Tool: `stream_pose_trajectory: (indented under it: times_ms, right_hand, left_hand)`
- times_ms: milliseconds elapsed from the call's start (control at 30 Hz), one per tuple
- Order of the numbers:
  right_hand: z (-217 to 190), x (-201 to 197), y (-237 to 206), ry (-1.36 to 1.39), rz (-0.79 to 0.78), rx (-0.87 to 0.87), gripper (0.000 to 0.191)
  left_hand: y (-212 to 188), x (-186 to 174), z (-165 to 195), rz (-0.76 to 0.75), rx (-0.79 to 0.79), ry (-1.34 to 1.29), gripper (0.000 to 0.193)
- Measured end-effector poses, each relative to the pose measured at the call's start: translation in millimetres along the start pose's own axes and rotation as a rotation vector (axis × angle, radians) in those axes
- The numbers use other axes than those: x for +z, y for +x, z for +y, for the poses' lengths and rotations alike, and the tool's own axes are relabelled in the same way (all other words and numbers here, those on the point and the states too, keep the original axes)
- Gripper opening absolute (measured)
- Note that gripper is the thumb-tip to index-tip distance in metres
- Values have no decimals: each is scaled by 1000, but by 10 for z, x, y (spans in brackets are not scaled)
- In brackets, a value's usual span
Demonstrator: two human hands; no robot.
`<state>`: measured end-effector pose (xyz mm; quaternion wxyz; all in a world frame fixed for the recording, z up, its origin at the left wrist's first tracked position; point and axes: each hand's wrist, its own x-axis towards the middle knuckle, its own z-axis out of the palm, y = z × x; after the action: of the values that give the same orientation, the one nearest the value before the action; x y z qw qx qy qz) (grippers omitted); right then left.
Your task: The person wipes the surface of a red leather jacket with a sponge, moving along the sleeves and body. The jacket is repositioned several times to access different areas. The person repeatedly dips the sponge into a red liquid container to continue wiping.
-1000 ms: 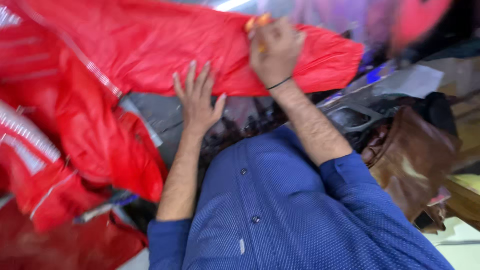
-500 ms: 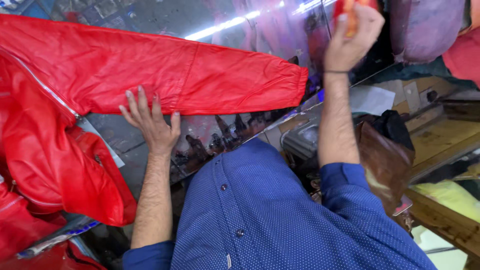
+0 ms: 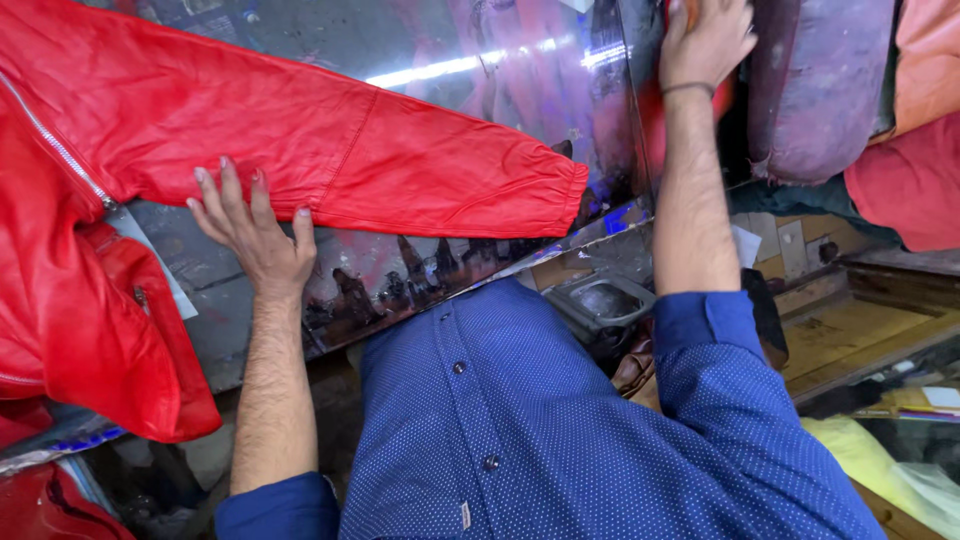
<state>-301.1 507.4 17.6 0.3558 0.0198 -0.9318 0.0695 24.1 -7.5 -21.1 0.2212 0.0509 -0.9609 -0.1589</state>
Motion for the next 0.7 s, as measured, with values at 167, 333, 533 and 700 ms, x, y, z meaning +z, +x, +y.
stream_pose_trajectory:
  times_ms: [167,333,533,700]
  right_hand:
    - [102,-673,-560,21,-279,102,10]
    - [450,-756,-505,75,-305,93,19]
    - [481,-630,-512,47,-387,-14,11]
    - [386,-880,-515,225,-265,97,20]
  left_hand:
    - [30,6,2,53,-33,-13,64]
    - [32,6,4,53,-77,-17,60]
    - [27,-4,19,69,-87,-11,60]
    - [46,-2,22,71,-124,-22,61]
